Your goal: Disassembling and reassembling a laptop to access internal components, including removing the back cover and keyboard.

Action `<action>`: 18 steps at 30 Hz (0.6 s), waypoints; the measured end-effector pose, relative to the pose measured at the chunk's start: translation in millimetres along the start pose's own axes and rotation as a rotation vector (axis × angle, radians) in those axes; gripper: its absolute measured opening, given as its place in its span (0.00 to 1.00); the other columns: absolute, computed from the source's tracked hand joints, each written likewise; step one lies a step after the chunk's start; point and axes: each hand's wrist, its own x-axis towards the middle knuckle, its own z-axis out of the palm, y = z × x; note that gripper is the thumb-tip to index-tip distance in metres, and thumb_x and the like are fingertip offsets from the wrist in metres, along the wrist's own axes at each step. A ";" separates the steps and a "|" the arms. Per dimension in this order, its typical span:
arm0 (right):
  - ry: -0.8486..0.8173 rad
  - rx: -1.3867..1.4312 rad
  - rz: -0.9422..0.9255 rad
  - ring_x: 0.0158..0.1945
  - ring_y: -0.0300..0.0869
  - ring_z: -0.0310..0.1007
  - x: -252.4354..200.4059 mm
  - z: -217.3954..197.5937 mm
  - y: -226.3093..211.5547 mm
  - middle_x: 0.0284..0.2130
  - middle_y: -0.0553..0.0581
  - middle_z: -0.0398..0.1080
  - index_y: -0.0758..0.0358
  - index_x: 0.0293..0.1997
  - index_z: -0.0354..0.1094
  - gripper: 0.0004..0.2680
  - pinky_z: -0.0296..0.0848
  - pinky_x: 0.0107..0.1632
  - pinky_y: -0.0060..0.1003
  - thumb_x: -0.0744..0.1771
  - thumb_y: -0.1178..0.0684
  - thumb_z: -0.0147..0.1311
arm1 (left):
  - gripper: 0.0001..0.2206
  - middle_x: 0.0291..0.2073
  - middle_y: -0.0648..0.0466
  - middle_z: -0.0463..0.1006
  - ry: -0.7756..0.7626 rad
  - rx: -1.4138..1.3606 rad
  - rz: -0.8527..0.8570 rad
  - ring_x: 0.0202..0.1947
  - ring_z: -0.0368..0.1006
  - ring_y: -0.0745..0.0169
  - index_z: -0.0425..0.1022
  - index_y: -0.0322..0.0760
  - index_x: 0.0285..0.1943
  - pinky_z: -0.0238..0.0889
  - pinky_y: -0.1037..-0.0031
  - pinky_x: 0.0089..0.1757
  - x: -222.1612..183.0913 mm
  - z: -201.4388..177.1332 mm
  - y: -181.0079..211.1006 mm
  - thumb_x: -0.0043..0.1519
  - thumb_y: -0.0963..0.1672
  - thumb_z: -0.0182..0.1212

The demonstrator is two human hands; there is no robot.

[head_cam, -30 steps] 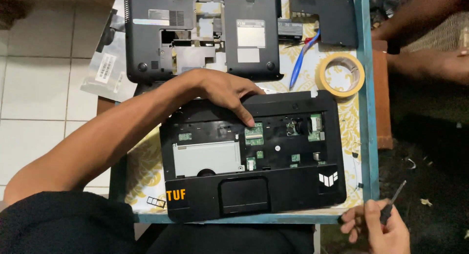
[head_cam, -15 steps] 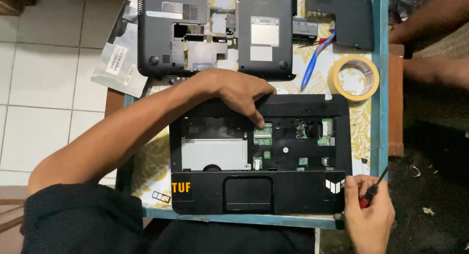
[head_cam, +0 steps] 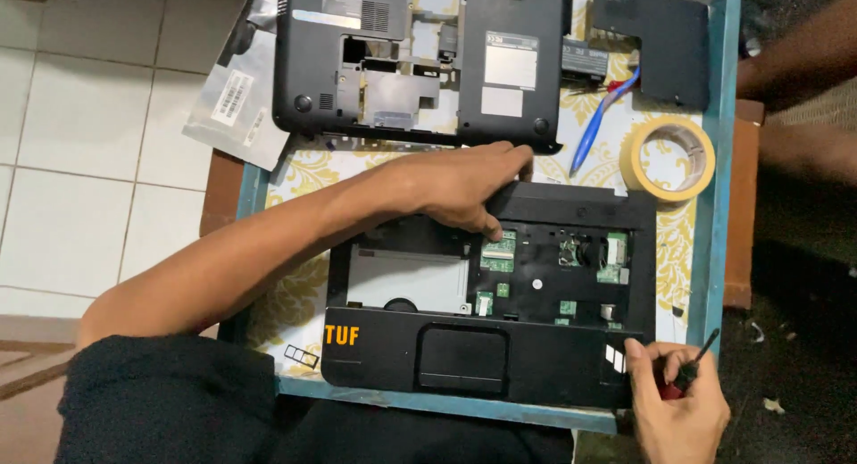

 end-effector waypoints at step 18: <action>0.184 0.273 -0.171 0.33 0.43 0.59 82.0 51.3 141.3 0.30 0.57 0.55 0.61 0.41 0.49 0.18 0.68 0.47 0.42 0.80 0.52 0.61 | 0.31 0.70 0.33 0.58 1.142 0.047 -0.613 0.69 0.47 0.29 0.57 0.26 0.71 0.40 0.49 0.65 -126.0 -72.8 -185.8 0.69 0.51 0.65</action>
